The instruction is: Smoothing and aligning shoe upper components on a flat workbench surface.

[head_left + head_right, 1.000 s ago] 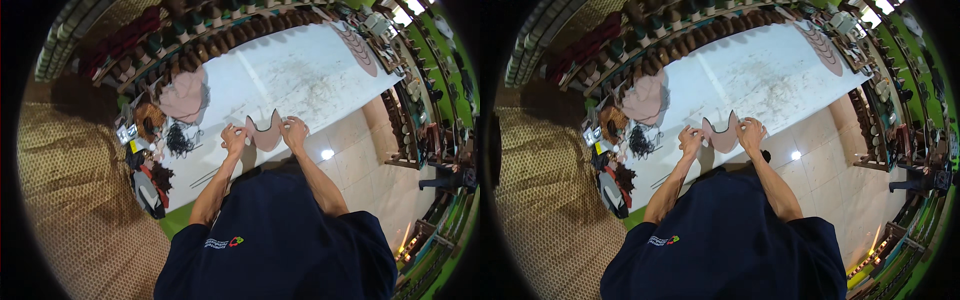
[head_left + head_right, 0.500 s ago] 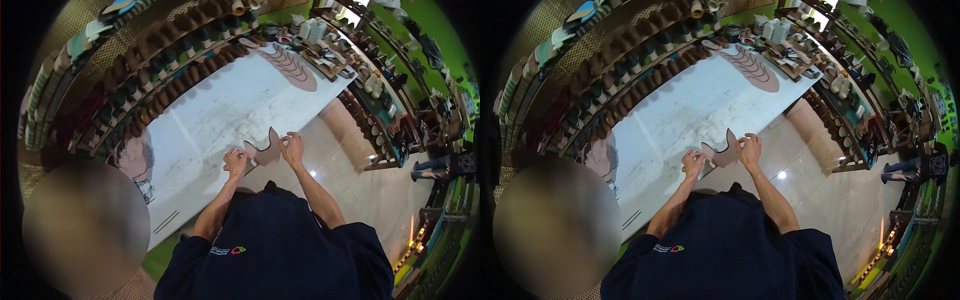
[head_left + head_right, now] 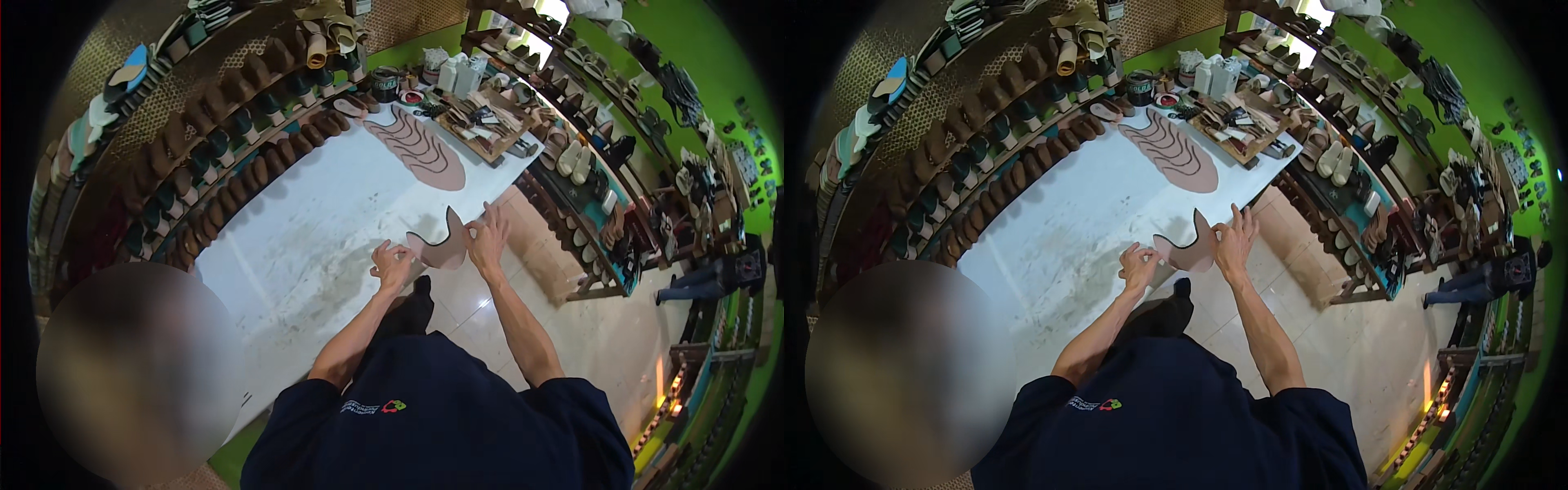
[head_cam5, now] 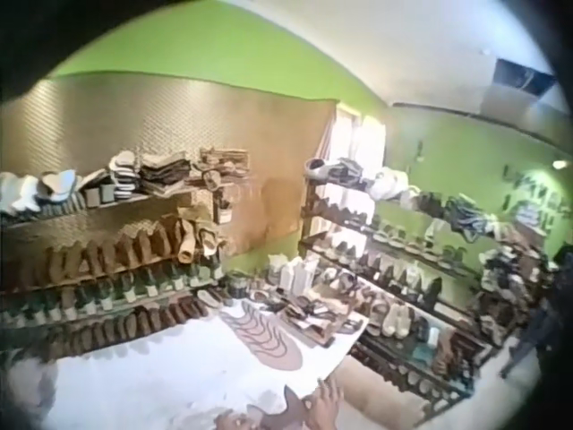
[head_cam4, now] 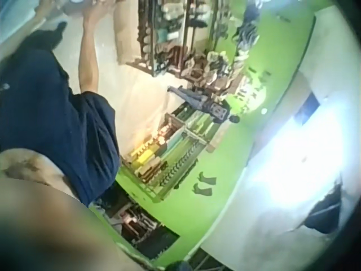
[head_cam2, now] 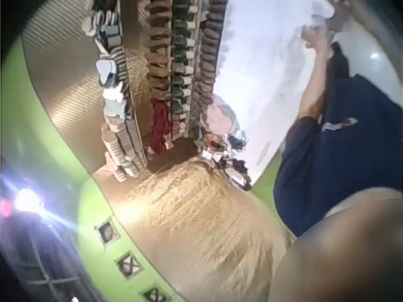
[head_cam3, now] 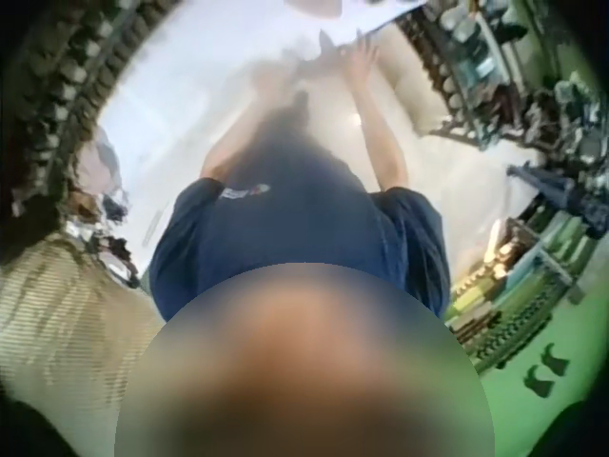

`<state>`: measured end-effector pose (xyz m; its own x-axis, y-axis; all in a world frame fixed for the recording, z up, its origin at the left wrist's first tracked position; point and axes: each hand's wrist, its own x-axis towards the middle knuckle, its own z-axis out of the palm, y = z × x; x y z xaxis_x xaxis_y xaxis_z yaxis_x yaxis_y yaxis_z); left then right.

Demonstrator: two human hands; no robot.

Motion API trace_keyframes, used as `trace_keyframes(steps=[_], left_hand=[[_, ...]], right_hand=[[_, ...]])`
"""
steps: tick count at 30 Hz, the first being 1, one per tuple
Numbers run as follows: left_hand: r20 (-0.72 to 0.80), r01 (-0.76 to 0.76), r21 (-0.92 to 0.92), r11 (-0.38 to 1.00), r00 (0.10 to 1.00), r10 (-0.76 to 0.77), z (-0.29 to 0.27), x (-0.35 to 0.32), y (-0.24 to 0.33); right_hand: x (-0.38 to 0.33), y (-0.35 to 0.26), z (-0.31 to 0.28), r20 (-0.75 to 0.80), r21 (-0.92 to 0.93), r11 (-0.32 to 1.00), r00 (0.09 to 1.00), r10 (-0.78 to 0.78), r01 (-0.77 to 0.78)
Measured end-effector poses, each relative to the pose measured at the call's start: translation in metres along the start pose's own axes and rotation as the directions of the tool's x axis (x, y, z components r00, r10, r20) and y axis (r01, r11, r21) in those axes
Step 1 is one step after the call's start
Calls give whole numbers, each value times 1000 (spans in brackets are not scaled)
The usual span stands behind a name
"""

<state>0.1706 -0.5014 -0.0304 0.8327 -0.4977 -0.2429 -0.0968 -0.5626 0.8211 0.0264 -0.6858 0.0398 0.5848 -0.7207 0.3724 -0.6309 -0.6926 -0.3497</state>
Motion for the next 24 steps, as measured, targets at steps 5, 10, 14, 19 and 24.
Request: trace_keyframes(steps=[5, 10, 14, 19, 24], left_hand=[[-34, 24, -10, 1000, 999, -24, 42, 46, 26], [-96, 27, 6, 1000, 995, -27, 77, 78, 55], [-117, 70, 1, 998, 991, -70, 97, 94, 74], [-202, 133, 13, 991, 971, -128, 119, 114, 85], [-264, 210, 21, 977, 944, -197, 137, 139, 99]], right_hand=[[63, 32, 2, 96, 31, 999, 995, -30, 27], [113, 70, 21, 132, 56, 994, 986, -103, 97], [147, 94, 37, 167, 61, 988, 974, -151, 143], [189, 109, 60, 197, 111, 972, 954, -226, 207], [225, 130, 87, 182, 140, 940, 925, -333, 311]])
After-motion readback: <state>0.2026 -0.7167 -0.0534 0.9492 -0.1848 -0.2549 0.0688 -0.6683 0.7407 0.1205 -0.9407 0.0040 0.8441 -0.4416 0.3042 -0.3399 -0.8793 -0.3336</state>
